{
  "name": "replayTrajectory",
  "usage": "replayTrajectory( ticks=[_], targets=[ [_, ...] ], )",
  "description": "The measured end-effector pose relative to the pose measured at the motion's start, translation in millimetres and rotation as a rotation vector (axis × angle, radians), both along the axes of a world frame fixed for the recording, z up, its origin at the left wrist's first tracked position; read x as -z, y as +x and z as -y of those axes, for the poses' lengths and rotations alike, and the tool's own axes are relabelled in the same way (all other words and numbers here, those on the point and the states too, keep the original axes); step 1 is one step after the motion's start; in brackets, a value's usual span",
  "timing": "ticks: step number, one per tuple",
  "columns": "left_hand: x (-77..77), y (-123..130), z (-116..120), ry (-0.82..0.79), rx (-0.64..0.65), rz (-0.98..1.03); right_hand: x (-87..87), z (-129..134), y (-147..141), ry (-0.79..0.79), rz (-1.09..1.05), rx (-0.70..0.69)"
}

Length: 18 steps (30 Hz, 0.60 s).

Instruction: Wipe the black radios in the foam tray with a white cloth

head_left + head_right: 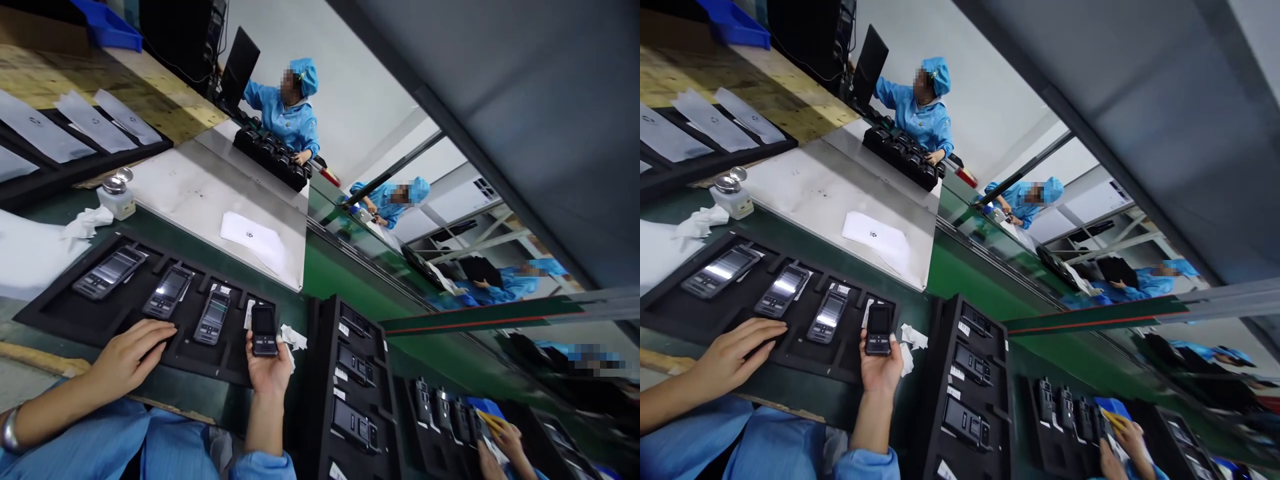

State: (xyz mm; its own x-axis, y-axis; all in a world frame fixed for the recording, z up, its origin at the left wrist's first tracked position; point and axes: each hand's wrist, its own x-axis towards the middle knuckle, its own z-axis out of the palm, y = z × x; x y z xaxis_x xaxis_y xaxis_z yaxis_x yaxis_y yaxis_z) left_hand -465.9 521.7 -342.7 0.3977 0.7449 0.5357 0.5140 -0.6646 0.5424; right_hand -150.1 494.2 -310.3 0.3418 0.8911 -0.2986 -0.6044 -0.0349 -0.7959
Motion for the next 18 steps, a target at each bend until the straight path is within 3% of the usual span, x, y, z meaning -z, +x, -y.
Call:
replayTrajectory(
  ticks=[5, 9, 11, 13, 16, 18],
  targets=[
    [1.3, -1, 0, -0.002, -0.006, -0.040, -5.5, -9, -24, -0.009, -0.244, 0.070],
    [-2.1, -4, 1, -0.021, -0.015, -0.043, -8.4, 29, -28, -0.079, -0.151, -0.045],
    [-3.8, -4, 2, -0.031, -0.011, -0.037, -6.8, 55, -19, -0.190, 0.042, -0.072],
    [-5.4, -2, 3, -0.033, 0.012, -0.038, -6.7, 70, -2, -0.244, 0.370, 0.021],
    [-9.9, 11, 4, 0.013, 0.100, -0.068, -10.8, 62, 29, -0.298, 1.077, 0.294],
    [-15.0, 28, 4, 0.079, 0.214, -0.118, -12.8, 41, 49, -0.353, 1.400, 0.397]
  ],
)
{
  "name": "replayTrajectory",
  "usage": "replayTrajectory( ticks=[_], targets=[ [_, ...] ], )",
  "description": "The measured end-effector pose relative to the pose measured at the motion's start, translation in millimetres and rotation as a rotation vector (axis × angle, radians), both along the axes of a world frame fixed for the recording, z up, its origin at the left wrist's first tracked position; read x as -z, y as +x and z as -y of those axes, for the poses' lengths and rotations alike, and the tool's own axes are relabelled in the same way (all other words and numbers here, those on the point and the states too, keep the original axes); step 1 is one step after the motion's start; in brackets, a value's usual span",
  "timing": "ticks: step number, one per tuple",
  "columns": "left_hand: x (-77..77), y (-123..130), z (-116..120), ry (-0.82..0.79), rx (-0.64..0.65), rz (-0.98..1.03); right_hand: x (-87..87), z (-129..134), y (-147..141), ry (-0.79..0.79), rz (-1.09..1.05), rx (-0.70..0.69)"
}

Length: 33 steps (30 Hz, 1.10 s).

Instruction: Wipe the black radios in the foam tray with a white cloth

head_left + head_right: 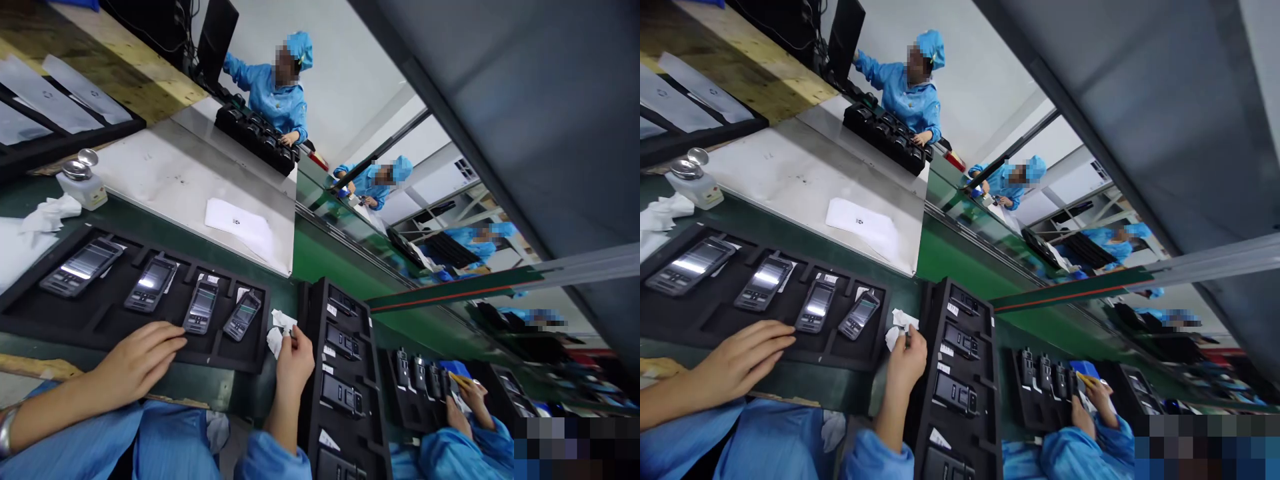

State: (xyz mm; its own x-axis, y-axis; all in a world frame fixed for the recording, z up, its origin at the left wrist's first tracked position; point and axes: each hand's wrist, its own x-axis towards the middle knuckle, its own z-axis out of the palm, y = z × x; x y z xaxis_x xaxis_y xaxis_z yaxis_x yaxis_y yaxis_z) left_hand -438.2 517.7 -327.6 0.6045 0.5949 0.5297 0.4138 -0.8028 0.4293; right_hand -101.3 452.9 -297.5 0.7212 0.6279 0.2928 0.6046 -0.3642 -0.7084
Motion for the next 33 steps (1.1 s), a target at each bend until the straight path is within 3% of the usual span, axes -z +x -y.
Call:
replayTrajectory(
  ticks=[2, 5, 10, 14, 17, 21, 26, 33],
  targets=[
    [-5.7, 22, 0, 0.053, 0.104, -0.062, 1.6, -22, 15, -0.050, 0.102, 0.015],
    [-10.7, 59, 0, 0.062, 0.151, -0.172, 10.5, -44, 29, -0.091, 0.140, -0.014],
    [-6.0, 97, 0, 0.072, 0.157, -0.296, 17.9, -45, 44, -0.095, 0.195, -0.063],
    [-1.4, 106, 3, 0.143, 0.221, -0.292, 3.7, -40, 38, -0.005, 0.237, -0.136],
    [0.8, 113, 5, 0.202, 0.278, -0.294, -4.7, -56, 12, 0.020, 0.269, -0.345],
    [7.1, 121, 6, 0.255, 0.249, -0.314, 0.9, -75, -23, -0.044, 0.319, -0.581],
    [17.4, 123, 6, 0.258, 0.242, -0.280, 10.7, -55, -33, -0.087, 0.392, -0.632],
    [16.2, 122, 1, 0.287, 0.256, -0.291, 7.1, -67, -27, -0.053, 0.459, -0.647]
  ],
)
